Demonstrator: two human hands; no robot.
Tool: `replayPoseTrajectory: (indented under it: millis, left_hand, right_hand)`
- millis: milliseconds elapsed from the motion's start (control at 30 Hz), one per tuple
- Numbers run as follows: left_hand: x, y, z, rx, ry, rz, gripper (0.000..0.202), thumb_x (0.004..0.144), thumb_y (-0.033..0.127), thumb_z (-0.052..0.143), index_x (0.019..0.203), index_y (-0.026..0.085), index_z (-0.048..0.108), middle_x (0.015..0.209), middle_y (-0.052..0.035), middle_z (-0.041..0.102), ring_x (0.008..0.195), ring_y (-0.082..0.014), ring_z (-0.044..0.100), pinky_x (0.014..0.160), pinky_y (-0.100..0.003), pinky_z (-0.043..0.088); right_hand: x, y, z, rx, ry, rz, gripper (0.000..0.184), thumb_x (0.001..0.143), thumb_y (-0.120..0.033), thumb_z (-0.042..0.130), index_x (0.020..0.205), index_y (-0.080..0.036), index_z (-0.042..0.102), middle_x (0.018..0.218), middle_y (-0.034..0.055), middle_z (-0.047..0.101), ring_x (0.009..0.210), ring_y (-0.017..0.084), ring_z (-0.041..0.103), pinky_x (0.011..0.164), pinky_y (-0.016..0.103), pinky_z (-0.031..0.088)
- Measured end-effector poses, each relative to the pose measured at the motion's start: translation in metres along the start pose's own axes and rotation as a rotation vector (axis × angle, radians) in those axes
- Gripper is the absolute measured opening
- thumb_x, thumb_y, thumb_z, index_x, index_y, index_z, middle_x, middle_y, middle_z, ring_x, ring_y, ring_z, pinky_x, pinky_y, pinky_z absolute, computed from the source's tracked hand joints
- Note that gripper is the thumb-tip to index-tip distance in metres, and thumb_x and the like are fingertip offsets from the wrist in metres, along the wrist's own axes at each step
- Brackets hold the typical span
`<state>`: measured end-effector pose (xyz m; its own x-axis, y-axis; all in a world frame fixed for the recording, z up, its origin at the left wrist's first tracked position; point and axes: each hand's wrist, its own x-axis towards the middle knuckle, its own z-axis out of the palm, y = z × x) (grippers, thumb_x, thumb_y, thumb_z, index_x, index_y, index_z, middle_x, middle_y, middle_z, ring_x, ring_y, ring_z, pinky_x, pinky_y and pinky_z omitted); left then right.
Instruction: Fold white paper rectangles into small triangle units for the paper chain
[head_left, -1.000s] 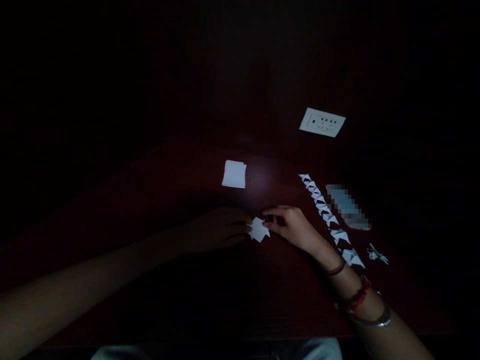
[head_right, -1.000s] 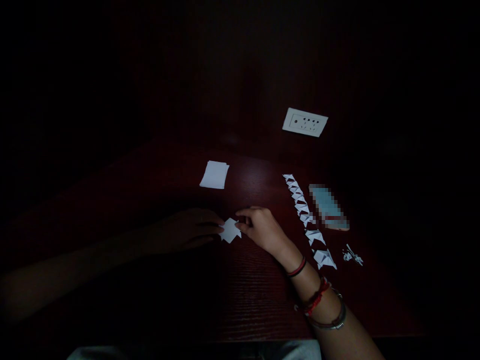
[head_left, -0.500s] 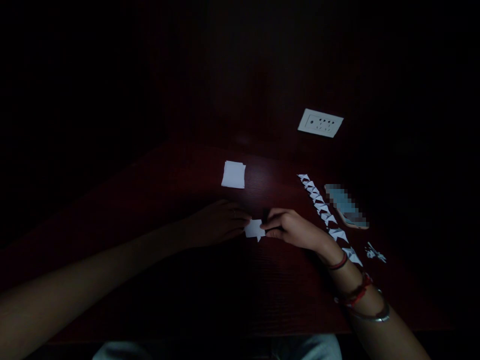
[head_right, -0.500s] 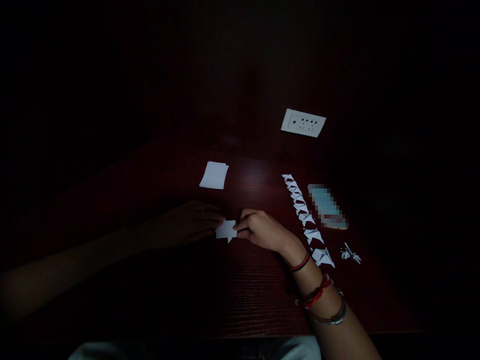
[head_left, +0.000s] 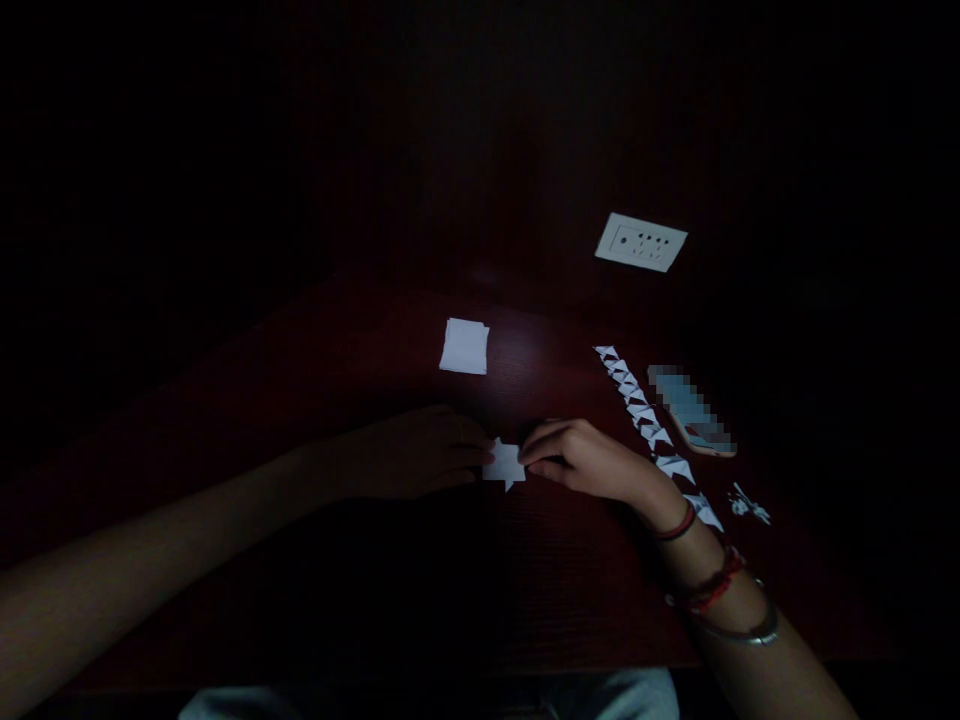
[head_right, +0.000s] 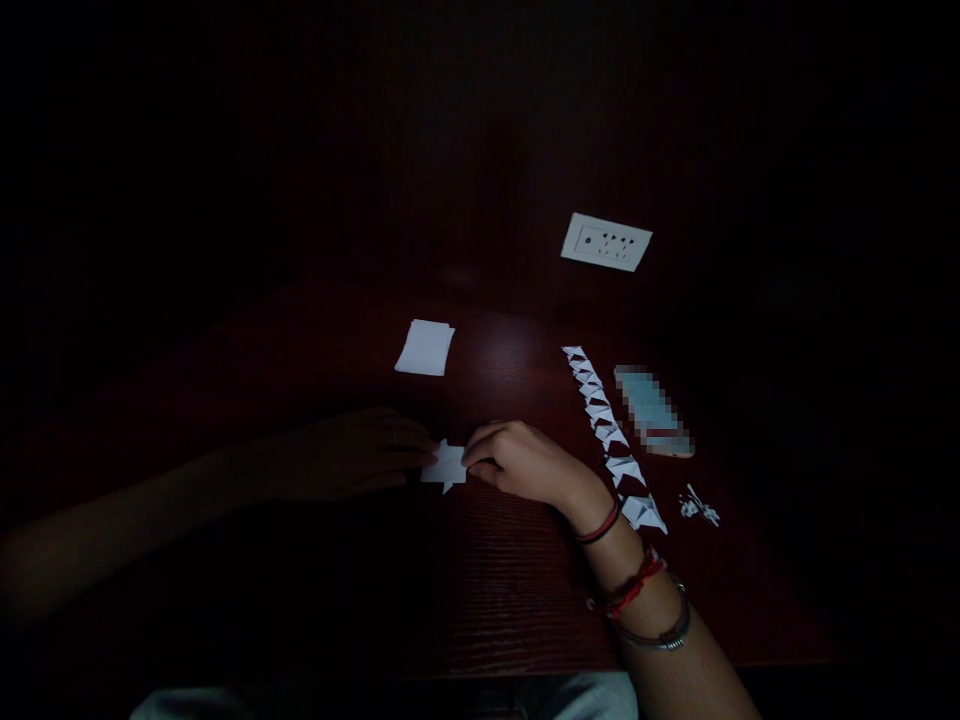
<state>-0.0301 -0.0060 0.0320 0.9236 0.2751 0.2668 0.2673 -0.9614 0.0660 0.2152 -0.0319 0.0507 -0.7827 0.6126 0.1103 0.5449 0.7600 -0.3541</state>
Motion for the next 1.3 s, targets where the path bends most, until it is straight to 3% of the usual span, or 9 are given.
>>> replayPoseTrajectory:
  millis: [233,467,667,900,1133,1300]
  left_hand:
    - [-0.002,0.005,-0.005,0.015,-0.014,-0.001,0.023,0.088,0.025,0.044,0.108,0.022,0.055,0.121,-0.0020,0.052,0.113,-0.0168,0.043,0.097,-0.030,0.026]
    - [0.001,0.004,0.001,0.019,-0.001,0.021,0.018,0.087,0.022,0.045,0.095,0.019,0.061,0.110,-0.0039,0.057,0.105,-0.0170,0.048,0.091,-0.030,0.033]
    - [0.000,0.003,0.000,-0.005,0.008,-0.009,0.023,0.090,0.025,0.041,0.106,0.017,0.056,0.112,-0.0056,0.057,0.104,-0.0176,0.050,0.090,-0.031,0.035]
    - [-0.002,0.005,-0.006,0.013,-0.030,0.007,0.023,0.089,0.022,0.042,0.104,0.016,0.058,0.114,-0.0067,0.056,0.107,-0.0189,0.047,0.092,-0.031,0.035]
    - [-0.002,0.006,-0.013,-0.100,-0.070,-0.065,0.024,0.089,0.021,0.041,0.108,0.017,0.056,0.115,-0.0046,0.056,0.108,-0.0166,0.047,0.094,-0.028,0.034]
    - [-0.003,0.005,-0.015,-0.109,-0.071,-0.077,0.027,0.091,0.024,0.037,0.110,0.017,0.054,0.114,-0.0059,0.056,0.107,-0.0175,0.048,0.091,-0.029,0.036]
  right_hand:
    - [-0.001,0.001,0.000,-0.046,0.025,-0.022,0.027,0.080,-0.007,0.047,0.096,-0.019,0.065,0.093,0.0042,0.061,0.087,0.014,0.055,0.078,0.027,0.044]
    - [-0.005,0.001,-0.001,-0.087,-0.038,-0.026,0.030,0.077,-0.004,0.046,0.094,-0.020,0.066,0.091,0.0032,0.062,0.084,0.013,0.056,0.075,0.025,0.045]
    - [-0.004,-0.004,-0.002,-0.123,-0.041,0.008,0.035,0.078,-0.005,0.044,0.102,-0.021,0.063,0.096,0.0036,0.061,0.084,0.013,0.057,0.073,0.024,0.044]
    - [-0.006,-0.003,-0.005,-0.176,-0.072,0.007,0.030,0.075,-0.005,0.046,0.091,-0.020,0.067,0.090,0.0023,0.061,0.080,0.013,0.056,0.072,0.024,0.043]
    - [-0.004,-0.014,-0.007,-0.124,0.077,0.018,0.030,0.077,-0.008,0.044,0.098,-0.018,0.064,0.099,0.0044,0.058,0.085,0.014,0.055,0.078,0.026,0.044]
    - [-0.003,-0.018,-0.006,-0.063,-0.008,-0.012,0.032,0.077,-0.007,0.045,0.100,-0.018,0.063,0.099,0.0039,0.058,0.085,0.013,0.056,0.078,0.025,0.044]
